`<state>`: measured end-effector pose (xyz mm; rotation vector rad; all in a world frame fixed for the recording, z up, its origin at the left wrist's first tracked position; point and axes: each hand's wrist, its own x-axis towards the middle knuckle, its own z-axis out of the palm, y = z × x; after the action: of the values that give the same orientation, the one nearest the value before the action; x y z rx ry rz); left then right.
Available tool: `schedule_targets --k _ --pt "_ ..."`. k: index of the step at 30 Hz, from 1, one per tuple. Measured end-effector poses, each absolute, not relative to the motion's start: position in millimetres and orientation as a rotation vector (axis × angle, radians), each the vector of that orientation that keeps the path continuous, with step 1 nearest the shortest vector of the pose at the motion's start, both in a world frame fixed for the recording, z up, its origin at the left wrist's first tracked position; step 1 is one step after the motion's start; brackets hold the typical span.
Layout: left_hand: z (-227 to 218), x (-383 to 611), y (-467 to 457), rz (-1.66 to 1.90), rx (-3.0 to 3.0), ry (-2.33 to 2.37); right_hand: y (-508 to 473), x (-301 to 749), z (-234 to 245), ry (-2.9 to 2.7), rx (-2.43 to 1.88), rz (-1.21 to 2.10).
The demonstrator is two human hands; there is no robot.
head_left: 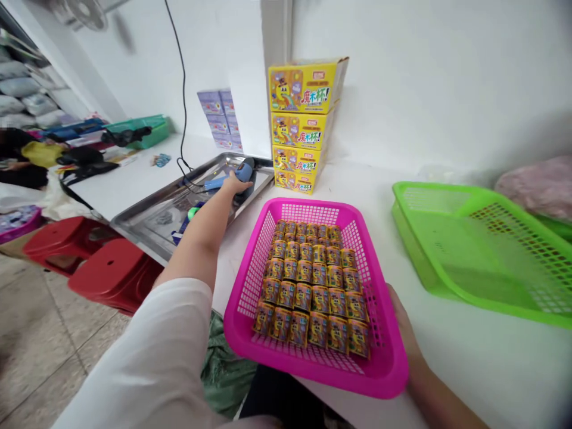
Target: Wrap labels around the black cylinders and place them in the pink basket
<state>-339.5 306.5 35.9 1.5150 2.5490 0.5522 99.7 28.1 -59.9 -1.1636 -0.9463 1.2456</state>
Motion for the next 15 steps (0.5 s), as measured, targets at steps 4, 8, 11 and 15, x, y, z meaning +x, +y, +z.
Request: schedule_targets --k 4,8,11,15 --pt "25 -339 308 0.733 1.399 2.537 30 97 -60 -0.971 -1.152 1.267" --pt "26 -340 301 0.992 1.342 2.519 30 95 -64 -1.008 -1.129 1.289" --pt "34 -341 294 1.225 1.273 2.494 30 95 -67 -1.029 -1.117 1.27" --pt "56 -342 276 1.523 1.141 2.394 33 95 -65 -1.038 -1.091 1.275"
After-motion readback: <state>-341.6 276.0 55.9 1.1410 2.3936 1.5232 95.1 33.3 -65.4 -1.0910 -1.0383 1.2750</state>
